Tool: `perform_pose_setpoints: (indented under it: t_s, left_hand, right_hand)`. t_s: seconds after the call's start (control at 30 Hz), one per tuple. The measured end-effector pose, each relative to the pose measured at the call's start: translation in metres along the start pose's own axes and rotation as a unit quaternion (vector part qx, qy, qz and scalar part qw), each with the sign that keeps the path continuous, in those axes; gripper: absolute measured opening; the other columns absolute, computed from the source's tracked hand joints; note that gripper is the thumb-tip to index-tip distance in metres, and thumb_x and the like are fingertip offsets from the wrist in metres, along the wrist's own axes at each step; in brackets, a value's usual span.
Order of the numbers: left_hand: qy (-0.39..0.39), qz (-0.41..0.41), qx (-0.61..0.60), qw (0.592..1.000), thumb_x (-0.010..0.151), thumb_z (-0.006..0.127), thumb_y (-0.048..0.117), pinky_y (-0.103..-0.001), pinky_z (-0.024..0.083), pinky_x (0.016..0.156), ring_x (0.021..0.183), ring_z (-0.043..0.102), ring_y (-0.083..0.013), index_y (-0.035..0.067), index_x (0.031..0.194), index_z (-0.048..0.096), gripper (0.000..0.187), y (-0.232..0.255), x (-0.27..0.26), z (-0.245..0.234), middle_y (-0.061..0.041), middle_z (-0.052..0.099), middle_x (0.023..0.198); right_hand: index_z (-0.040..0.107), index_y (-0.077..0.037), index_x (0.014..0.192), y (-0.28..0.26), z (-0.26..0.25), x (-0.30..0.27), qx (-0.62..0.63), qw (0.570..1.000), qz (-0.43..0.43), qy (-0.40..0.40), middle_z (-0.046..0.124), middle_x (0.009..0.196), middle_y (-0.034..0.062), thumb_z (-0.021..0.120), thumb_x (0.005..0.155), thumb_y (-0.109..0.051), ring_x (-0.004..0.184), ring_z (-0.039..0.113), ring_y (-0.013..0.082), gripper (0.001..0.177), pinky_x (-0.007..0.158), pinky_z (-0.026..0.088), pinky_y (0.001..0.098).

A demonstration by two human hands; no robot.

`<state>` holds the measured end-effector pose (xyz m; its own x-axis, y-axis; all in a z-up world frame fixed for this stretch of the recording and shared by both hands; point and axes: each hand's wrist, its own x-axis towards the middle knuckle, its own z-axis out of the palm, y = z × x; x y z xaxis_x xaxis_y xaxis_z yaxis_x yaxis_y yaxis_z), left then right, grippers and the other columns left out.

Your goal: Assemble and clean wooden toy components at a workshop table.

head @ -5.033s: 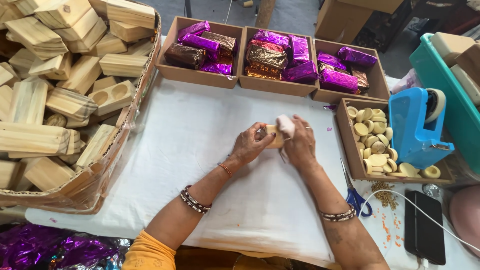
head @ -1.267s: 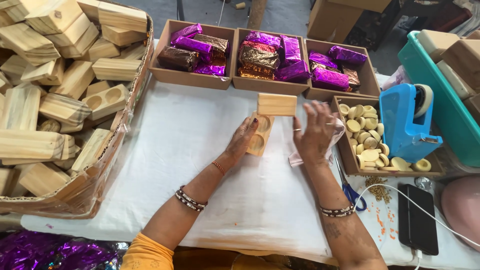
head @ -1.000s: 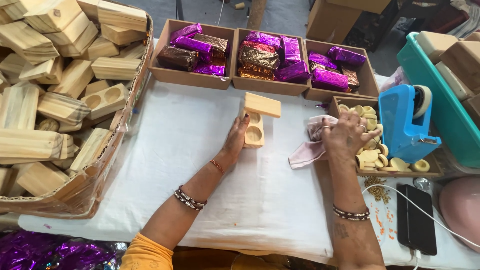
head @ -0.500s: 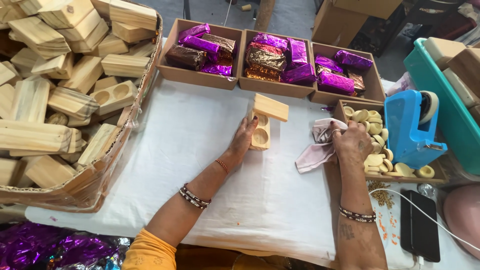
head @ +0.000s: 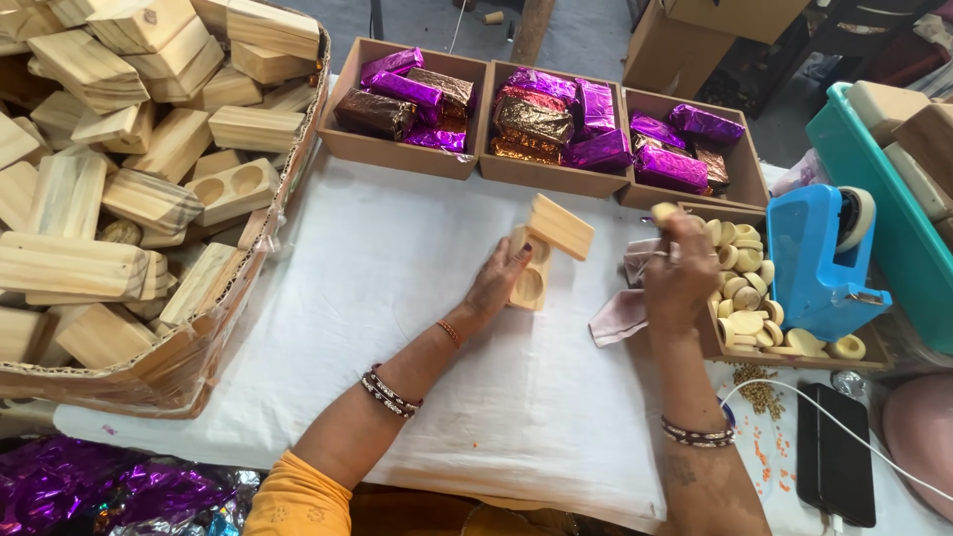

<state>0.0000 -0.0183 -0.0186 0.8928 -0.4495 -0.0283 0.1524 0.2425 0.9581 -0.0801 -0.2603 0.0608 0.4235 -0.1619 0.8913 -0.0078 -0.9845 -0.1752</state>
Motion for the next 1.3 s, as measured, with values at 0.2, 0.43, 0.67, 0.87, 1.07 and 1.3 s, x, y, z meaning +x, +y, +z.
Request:
perform_pose_setpoints:
  t_s: [0.2,0.43,0.67,0.87,1.07,1.3]
  left_hand:
    - [-0.038,0.056,0.155,0.986,0.102,0.047,0.057,-0.033,0.047,0.104,0.122,0.06,-0.0197,0.011,0.141,0.049,0.06,-0.003,-0.003,0.003,-0.011,0.064,0.127]
    - [0.044,0.031,0.05,0.997,0.096,0.048,0.059,-0.036,0.054,0.1,0.121,0.06,-0.022,0.01,0.149,0.037,0.073,0.002,0.001,0.001,-0.014,0.057,0.133]
    - [0.164,0.064,-0.013,0.984,0.101,0.043,0.054,-0.037,0.044,0.109,0.132,0.05,-0.0234,0.005,0.154,0.03,0.074,0.001,0.008,-0.015,-0.016,0.048,0.144]
    - [0.159,0.045,-0.025,0.986,0.102,0.042,0.052,-0.037,0.043,0.11,0.131,0.049,-0.0244,0.005,0.153,0.031,0.071,0.007,0.002,-0.008,-0.017,0.048,0.142]
    - [0.264,0.144,-0.094,0.949,0.101,0.044,0.049,-0.04,0.049,0.104,0.126,0.055,-0.0276,0.002,0.15,0.031,0.069,0.014,0.011,-0.029,-0.018,0.05,0.14]
    - [0.335,0.143,-0.095,0.926,0.103,0.043,0.05,-0.037,0.05,0.102,0.125,0.057,-0.0272,-0.001,0.147,0.037,0.067,0.012,0.024,-0.056,-0.019,0.053,0.14]
  right_hand:
    - [0.073,-0.012,0.115,-0.04,0.013,-0.022,0.076,0.992,-0.052,-0.086,0.076,0.103,0.0058,0.074,0.097,-0.002,0.085,0.073,0.023,0.02,0.074,0.058,0.0369]
    - [0.074,-0.013,0.113,-0.049,0.013,-0.025,0.052,0.985,-0.05,-0.156,0.076,0.101,0.006,0.068,0.095,-0.003,0.082,0.073,0.0228,0.021,0.072,0.057,0.036]
    - [0.079,-0.019,0.11,-0.008,0.025,-0.021,-0.011,0.921,0.117,-0.371,0.077,0.109,0.0049,0.068,0.087,-0.006,0.094,0.072,0.0249,0.029,0.085,0.054,0.0398]
    - [0.069,-0.021,0.129,0.036,0.04,-0.026,0.136,0.903,0.286,-0.291,0.076,0.118,0.0025,0.064,0.101,-0.023,0.101,0.074,0.0171,0.029,0.092,0.059,0.0338]
    - [0.062,-0.013,0.14,-0.041,0.024,-0.026,0.078,0.93,0.066,-0.353,0.067,0.133,0.014,0.069,0.099,-0.031,0.119,0.065,0.0289,0.046,0.101,0.053,0.0411]
    - [0.065,-0.012,0.133,-0.047,0.028,-0.034,0.07,0.898,-0.095,-0.424,0.057,0.145,0.0137,0.068,0.093,-0.042,0.138,0.048,0.0336,0.05,0.112,0.036,0.0481]
